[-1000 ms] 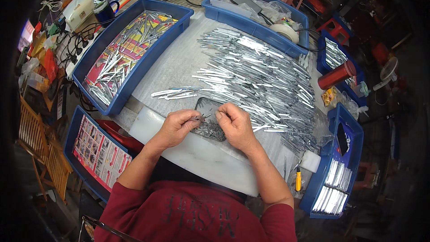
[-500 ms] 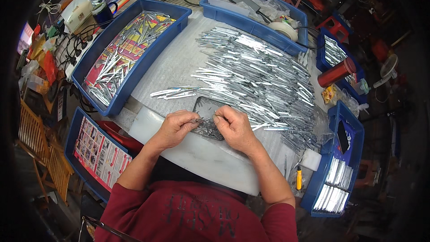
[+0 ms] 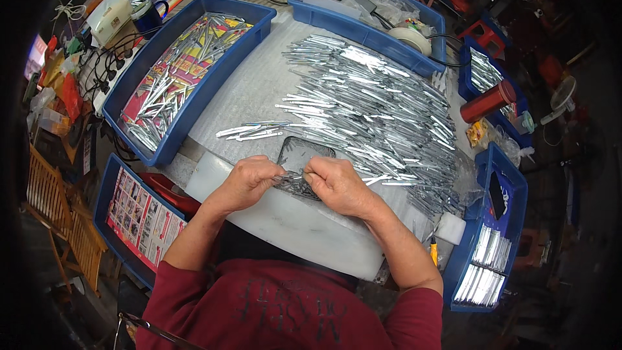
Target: The person picks up small metal strips by hand and sorts them into a small container.
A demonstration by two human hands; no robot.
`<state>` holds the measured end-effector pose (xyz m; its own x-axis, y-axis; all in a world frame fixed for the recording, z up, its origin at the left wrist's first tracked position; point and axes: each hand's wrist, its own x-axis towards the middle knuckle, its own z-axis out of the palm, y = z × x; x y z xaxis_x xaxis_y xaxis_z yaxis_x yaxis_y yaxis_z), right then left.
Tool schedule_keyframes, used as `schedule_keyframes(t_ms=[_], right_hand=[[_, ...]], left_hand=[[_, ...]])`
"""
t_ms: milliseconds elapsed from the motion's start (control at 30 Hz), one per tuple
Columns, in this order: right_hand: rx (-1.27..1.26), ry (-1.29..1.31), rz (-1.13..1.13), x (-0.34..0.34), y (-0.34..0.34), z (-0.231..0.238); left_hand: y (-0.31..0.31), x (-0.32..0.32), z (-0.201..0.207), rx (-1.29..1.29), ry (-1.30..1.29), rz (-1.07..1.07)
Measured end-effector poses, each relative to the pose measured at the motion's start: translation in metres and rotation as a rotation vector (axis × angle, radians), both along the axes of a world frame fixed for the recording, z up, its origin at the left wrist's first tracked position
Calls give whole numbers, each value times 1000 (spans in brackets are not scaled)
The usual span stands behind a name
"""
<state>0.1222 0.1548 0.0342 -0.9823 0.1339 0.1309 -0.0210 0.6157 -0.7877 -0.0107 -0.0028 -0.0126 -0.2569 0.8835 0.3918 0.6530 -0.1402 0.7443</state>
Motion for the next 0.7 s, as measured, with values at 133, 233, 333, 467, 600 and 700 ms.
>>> schedule_keyframes(t_ms=[133,233,333,467,600,700], right_hand=[[-29,-27,3,1,-5,3],[-29,-10,1,2,-7,2],[-99,-121,-99,2,-8,5],[-171,-120,-162,2,-3,-1],[-120,-92,-177,2,-4,-4],[-89,-50,-183,1,-9,-8]], left_hand=[[-2,2,1,25,12,-16],[-2,7,-1,-12,-104,-23],[-1,6,-1,-35,-138,-1],[0,5,2,-65,-101,21],[-2,6,2,-40,-91,27],[-2,5,3,-65,-97,18]])
